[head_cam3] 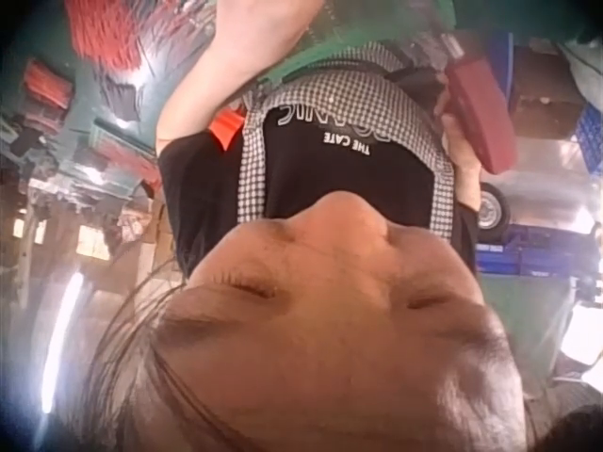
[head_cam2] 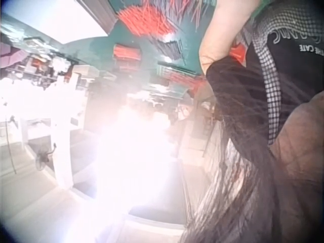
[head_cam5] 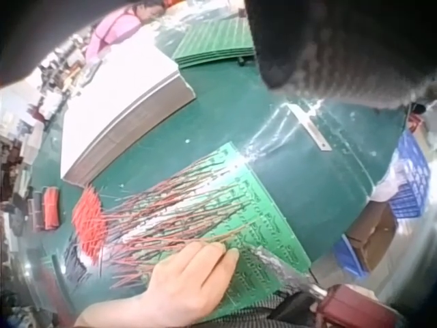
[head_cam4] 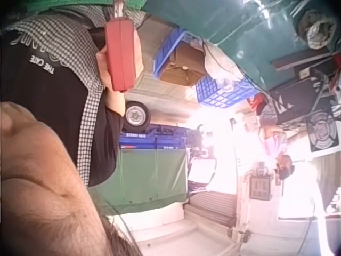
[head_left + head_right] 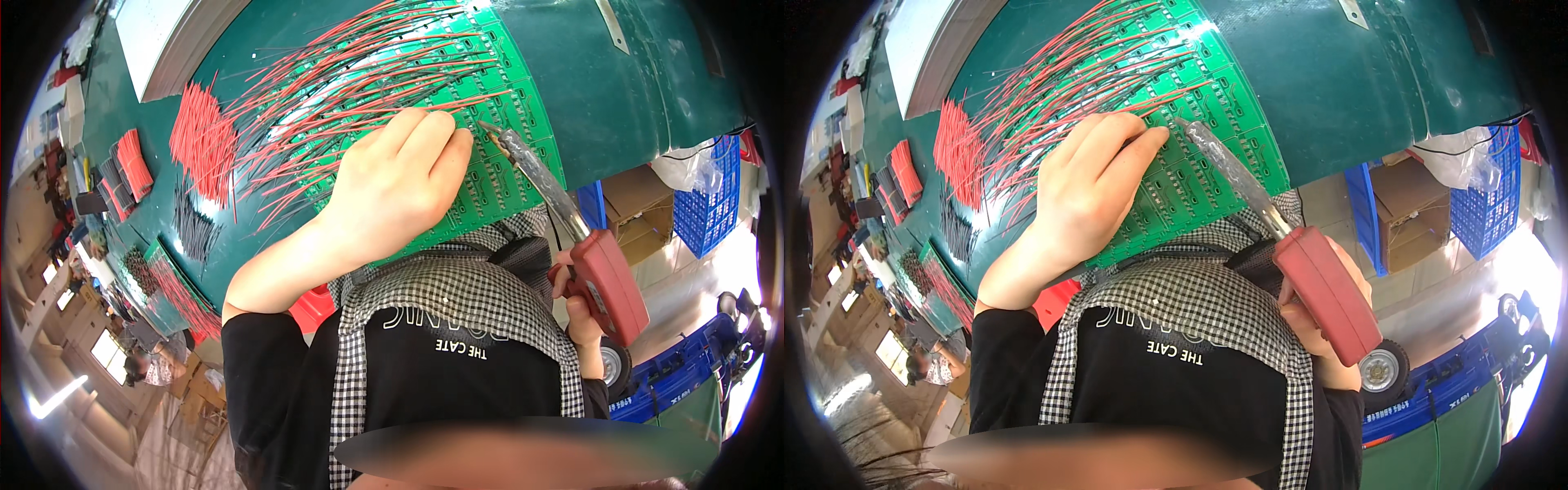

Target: Connecting and securing wires to circuit boards using a hand tool.

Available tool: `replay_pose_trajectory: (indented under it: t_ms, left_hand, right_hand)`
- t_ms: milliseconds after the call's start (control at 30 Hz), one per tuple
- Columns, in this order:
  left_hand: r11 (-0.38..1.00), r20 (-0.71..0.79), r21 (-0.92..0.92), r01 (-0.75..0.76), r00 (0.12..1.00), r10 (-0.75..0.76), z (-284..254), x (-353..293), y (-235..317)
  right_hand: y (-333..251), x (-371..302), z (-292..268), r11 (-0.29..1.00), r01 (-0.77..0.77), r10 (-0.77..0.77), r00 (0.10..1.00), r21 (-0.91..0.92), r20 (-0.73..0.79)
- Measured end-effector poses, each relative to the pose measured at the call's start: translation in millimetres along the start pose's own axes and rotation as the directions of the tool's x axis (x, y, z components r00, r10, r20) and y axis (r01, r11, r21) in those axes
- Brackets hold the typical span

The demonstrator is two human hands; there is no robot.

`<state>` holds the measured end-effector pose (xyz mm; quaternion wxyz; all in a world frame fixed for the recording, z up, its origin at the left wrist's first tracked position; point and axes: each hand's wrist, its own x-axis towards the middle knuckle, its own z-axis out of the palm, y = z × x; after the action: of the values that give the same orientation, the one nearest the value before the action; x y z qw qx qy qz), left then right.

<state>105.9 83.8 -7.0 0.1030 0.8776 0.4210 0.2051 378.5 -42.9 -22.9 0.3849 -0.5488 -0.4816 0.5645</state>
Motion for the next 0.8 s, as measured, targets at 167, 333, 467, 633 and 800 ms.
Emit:
replay_pose_trajectory:
  t_ms: [167,333,467,633,800]
  left_hand:
    - [1.000,-0.017,-0.002,0.000,1.000,0.000,3.8,0.6,-0.4]
    - [0.999,-0.060,-0.032,0.012,0.998,-0.014,1.7,5.0,-0.6]
    - [0.998,-0.089,-0.055,0.020,0.996,-0.025,0.5,6.0,-1.9]
    - [1.000,-0.096,0.016,-0.016,0.995,0.017,11.5,14.2,1.5]
    - [0.998,-0.115,0.024,-0.063,0.991,0.065,15.7,13.4,-0.1]
  right_hand:
    - [-13.3,10.9,7.8,0.992,-0.065,0.071,0.996,0.109,-0.056]
    - [-15.9,11.2,9.0,0.979,-0.113,0.131,0.986,0.168,-0.102]
    - [-6.7,9.6,0.9,0.989,-0.017,0.016,1.000,0.150,0.006]
    - [-8.9,12.4,0.2,0.984,-0.033,0.035,0.999,0.173,-0.009]
    - [-1.4,9.3,0.9,0.971,-0.005,0.027,0.996,0.237,-0.090]
